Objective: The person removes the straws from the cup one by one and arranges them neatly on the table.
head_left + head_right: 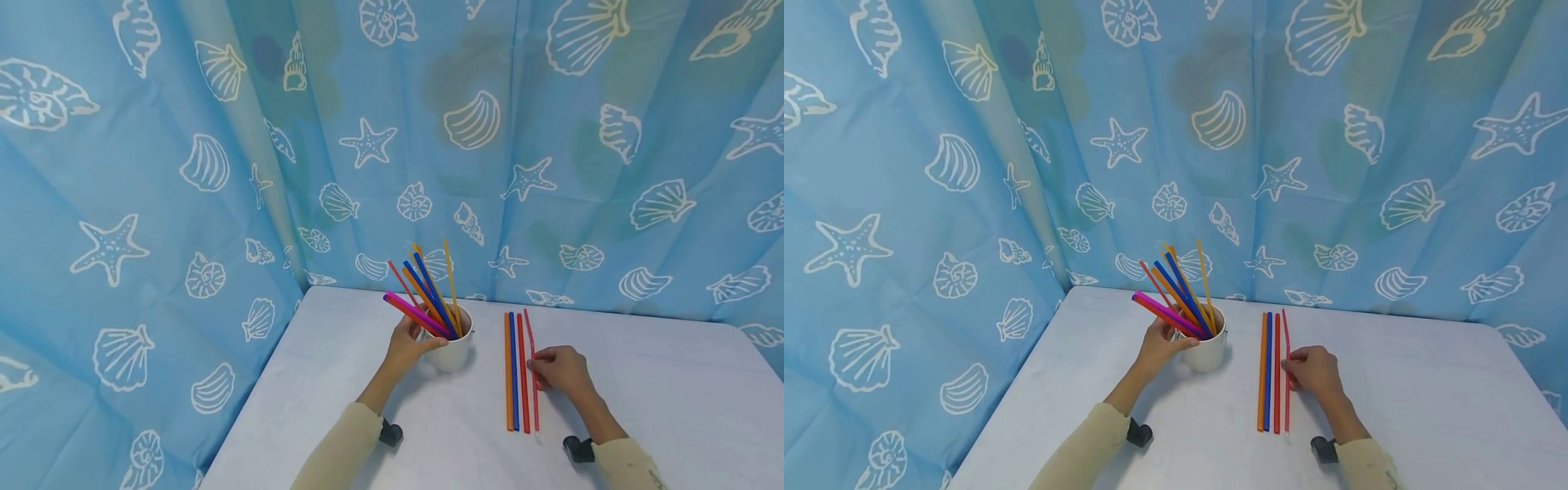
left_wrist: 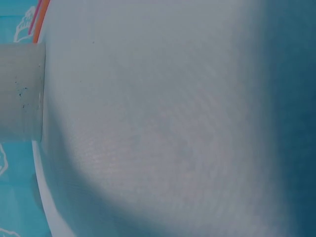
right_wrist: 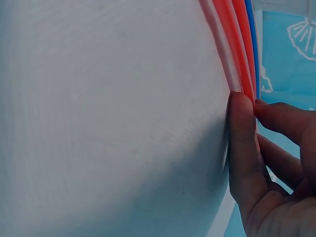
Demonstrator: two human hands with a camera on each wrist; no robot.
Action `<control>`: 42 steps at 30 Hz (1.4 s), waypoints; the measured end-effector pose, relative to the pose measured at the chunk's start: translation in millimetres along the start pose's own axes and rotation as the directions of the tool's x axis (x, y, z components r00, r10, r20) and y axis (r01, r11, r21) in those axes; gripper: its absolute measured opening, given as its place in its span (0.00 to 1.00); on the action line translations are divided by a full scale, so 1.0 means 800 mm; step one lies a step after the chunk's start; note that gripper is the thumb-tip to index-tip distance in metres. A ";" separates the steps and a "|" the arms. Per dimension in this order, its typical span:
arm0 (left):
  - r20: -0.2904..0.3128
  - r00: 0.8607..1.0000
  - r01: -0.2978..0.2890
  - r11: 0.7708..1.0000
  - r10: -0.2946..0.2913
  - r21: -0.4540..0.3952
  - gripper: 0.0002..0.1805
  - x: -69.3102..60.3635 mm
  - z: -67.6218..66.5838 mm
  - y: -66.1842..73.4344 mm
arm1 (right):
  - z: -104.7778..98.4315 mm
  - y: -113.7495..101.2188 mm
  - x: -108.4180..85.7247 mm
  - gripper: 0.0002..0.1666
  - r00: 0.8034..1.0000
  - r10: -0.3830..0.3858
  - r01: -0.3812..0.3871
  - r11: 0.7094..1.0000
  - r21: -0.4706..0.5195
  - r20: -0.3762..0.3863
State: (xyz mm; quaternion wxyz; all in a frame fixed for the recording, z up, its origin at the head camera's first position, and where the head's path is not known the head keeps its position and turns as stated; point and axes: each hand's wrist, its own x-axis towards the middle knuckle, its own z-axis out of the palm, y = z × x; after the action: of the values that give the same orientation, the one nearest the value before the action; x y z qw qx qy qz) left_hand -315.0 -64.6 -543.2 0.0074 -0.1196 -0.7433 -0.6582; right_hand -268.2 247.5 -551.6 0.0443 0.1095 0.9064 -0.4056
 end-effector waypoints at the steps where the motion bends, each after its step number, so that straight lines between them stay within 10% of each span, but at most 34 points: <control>1: 0.000 1.000 -0.003 1.000 0.003 0.000 0.38 0.000 0.000 0.000 | 0.000 -0.001 -0.001 0.24 1.000 0.002 -0.002 1.000 0.000 -0.001; 42: -0.009 1.000 0.018 1.000 -0.017 0.007 0.37 -0.005 0.000 0.013 | 0.006 -0.004 -0.007 0.23 0.998 -0.024 0.028 0.997 0.078 -0.054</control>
State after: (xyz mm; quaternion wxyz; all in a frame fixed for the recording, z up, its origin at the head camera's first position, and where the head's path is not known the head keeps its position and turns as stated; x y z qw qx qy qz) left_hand -309.2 -64.3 -534.1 0.0056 -0.1100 -0.7466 -0.6561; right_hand -264.0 241.0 -551.4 0.0107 0.1099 0.8918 -0.4387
